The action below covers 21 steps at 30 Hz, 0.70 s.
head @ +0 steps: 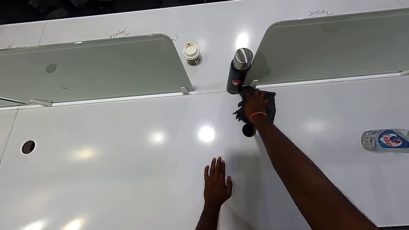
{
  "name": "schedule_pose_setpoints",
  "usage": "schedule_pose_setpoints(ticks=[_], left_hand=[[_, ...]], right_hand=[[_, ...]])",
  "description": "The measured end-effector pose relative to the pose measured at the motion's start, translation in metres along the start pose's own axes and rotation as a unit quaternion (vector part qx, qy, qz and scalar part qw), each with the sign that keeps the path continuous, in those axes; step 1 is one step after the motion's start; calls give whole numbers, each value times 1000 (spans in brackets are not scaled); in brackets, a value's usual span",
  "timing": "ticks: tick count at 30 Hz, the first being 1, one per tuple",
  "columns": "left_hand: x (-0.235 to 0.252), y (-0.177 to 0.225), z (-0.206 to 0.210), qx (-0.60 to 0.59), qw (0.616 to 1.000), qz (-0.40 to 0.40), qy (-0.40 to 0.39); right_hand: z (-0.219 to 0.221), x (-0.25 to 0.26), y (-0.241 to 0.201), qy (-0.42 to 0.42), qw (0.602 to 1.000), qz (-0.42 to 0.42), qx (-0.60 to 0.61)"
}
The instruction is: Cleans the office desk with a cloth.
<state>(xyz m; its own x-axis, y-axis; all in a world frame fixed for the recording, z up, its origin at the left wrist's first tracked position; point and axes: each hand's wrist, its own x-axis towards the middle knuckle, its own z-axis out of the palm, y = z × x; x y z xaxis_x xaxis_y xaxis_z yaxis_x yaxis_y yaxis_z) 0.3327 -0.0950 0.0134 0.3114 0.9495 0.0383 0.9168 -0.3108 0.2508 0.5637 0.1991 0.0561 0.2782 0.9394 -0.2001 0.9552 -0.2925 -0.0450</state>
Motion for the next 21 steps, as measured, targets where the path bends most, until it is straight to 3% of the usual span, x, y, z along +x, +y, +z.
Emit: schedule_pose_setpoints(ticks=[6,10,12,15,18,21], left_hand=[[0,0,0,-8,1000,-3,-3],[0,0,0,-14,1000,-10,-7],[0,0,-1,-19,1000,-11,-5],[0,-1,-1,-16,1000,-9,-6],[0,0,0,-11,1000,-8,-6],[1,0,0,-7,1000,-6,-4]], right_hand=[[14,-71,-5,-18,995,-91,24],[22,-67,24,-5,987,-155,33],[25,-53,35,27,989,-139,37],[31,-42,29,62,996,-43,48],[40,-49,-9,81,991,66,89],[44,-65,-57,72,991,42,108]])
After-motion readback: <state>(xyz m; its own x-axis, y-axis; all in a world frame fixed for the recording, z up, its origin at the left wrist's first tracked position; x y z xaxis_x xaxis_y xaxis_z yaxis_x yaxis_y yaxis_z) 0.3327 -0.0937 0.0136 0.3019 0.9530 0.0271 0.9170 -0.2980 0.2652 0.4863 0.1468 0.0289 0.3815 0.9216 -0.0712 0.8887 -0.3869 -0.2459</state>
